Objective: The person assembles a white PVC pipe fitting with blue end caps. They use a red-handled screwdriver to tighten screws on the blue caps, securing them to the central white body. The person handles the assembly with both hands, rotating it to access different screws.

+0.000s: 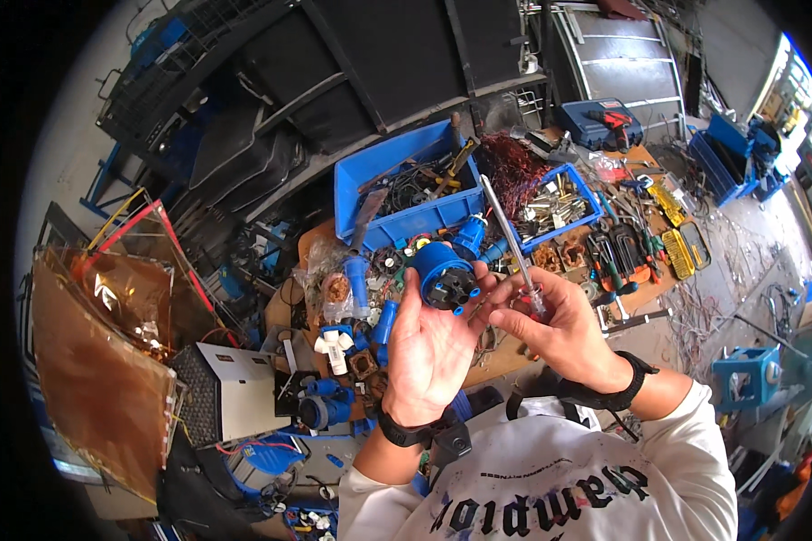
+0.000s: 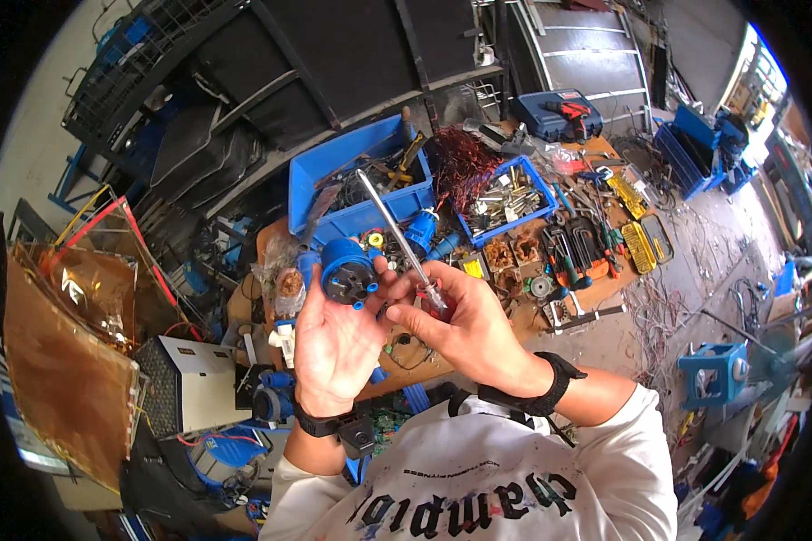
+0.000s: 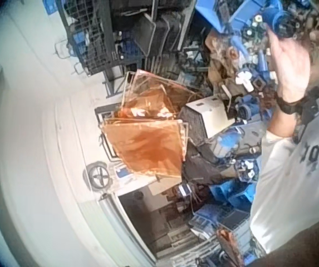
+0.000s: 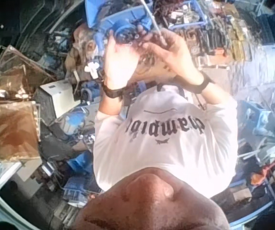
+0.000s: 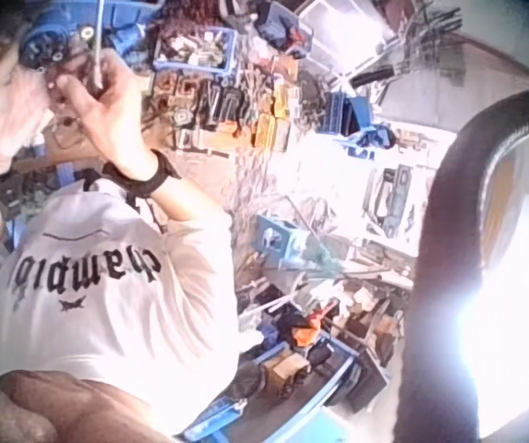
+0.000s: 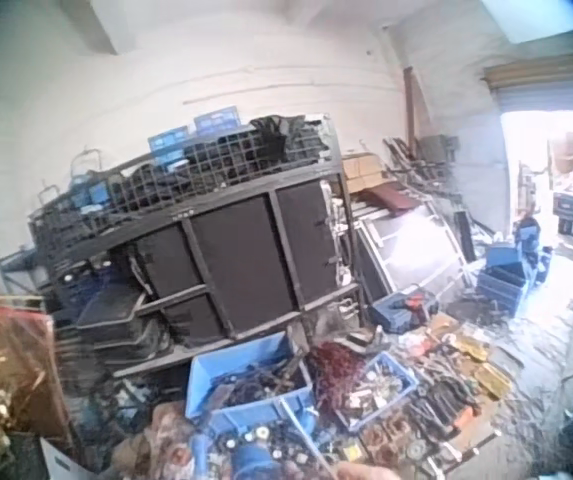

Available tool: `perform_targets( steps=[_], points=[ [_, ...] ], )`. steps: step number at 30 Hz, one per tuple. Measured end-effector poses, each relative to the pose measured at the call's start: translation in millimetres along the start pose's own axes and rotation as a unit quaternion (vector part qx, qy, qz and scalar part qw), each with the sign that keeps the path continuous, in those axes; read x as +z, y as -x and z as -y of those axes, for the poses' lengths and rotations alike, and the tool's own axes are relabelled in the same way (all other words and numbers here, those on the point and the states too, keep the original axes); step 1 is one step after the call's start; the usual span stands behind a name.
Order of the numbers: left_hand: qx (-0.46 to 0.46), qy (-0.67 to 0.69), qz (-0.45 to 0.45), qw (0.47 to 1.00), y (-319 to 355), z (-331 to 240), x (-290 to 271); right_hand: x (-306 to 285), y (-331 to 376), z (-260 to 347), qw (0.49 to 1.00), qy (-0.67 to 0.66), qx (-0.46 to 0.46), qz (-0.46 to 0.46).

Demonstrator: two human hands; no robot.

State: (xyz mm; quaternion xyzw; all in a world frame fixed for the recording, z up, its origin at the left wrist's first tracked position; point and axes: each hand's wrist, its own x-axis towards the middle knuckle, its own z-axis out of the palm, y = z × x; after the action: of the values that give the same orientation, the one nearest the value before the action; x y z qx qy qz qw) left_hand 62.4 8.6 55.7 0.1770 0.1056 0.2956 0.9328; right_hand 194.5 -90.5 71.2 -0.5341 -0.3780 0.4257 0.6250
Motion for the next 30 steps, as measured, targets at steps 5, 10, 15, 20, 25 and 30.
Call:
perform_targets(
  steps=[5,10,15,20,25,30],
  points=[
    [-0.009,0.023,0.036,0.999,4.4,-13.5,-5.4,11.4,4.3,-2.3,0.999,0.031,0.001,-0.024],
    [-0.041,0.04,0.044,0.997,3.2,-22.4,-4.4,17.7,4.2,4.1,0.999,0.029,-0.015,-0.04],
    [0.026,-0.111,0.05,0.992,2.9,-25.8,3.9,16.4,7.1,3.1,1.0,0.014,0.0,-0.028],
    [0.246,-0.462,0.012,0.852,6.4,-19.6,0.0,10.6,16.7,3.1,0.999,0.012,0.031,-0.031],
    [0.369,-0.606,0.049,0.703,9.7,-18.6,0.4,16.7,19.0,0.6,0.998,-0.049,0.029,-0.032],
    [0.42,-0.67,0.09,0.605,18.7,-20.1,9.7,22.3,19.9,-9.2,0.999,-0.045,0.001,-0.03]
  ],
)
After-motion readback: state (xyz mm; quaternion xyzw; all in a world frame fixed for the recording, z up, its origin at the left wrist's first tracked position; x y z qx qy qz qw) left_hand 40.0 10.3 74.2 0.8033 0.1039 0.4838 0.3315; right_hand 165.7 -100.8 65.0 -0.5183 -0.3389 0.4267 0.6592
